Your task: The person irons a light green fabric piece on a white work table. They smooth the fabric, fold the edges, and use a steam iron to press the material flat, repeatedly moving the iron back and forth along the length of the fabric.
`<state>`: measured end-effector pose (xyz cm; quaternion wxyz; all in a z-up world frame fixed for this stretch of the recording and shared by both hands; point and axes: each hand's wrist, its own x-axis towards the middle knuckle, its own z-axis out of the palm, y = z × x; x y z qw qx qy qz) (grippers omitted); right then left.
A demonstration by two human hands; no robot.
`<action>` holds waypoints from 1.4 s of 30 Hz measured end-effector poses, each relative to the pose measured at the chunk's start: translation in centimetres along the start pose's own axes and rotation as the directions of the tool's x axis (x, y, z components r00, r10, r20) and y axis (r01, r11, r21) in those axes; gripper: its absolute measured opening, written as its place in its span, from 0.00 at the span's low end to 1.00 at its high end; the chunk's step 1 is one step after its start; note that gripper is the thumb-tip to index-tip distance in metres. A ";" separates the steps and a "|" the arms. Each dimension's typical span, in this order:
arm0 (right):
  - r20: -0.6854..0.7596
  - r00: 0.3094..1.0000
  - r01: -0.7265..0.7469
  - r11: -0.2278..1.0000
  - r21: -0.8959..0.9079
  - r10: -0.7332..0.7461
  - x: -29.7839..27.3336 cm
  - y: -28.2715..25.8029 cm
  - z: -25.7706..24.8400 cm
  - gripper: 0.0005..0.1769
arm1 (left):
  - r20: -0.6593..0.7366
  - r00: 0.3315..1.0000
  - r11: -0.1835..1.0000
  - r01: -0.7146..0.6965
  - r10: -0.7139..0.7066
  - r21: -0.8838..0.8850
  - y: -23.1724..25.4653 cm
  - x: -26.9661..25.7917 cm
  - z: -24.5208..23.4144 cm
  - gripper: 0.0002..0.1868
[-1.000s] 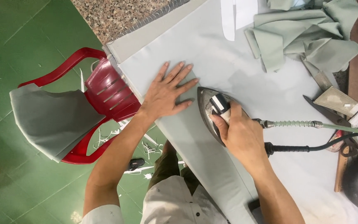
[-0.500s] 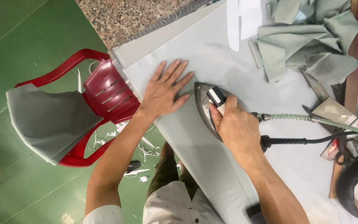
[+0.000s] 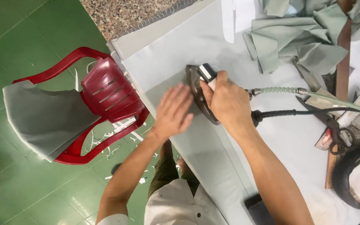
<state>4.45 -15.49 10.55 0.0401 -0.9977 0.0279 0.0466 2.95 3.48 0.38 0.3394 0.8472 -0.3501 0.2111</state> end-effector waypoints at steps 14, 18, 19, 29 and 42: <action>0.139 0.988 0.008 0.929 0.370 -0.064 0.1 1.0 -1.8 0.26 | 0.468 0.600 0.756 -0.435 0.649 -0.490 33.2 -14.0 11.6 0.56; 0.111 0.988 0.071 0.948 0.311 -0.110 0.3 1.0 -1.7 0.28 | 0.368 0.645 0.723 -0.452 0.669 -0.523 33.3 -15.2 13.9 0.48; 0.111 0.987 0.075 0.948 0.309 -0.115 0.2 0.9 -1.6 0.28 | 0.368 0.648 0.725 -0.451 0.667 -0.520 32.2 -14.4 13.8 0.48; 0.133 0.991 -0.023 0.996 0.089 0.011 1.6 -1.1 -1.8 0.29 | 0.837 0.398 0.901 -0.366 0.376 -0.231 17.8 0.2 1.8 0.46; 0.061 0.996 0.069 0.997 0.041 -0.071 5.3 -3.5 -2.6 0.27 | 0.795 0.481 0.924 -0.283 0.369 -0.258 13.5 1.8 0.7 0.46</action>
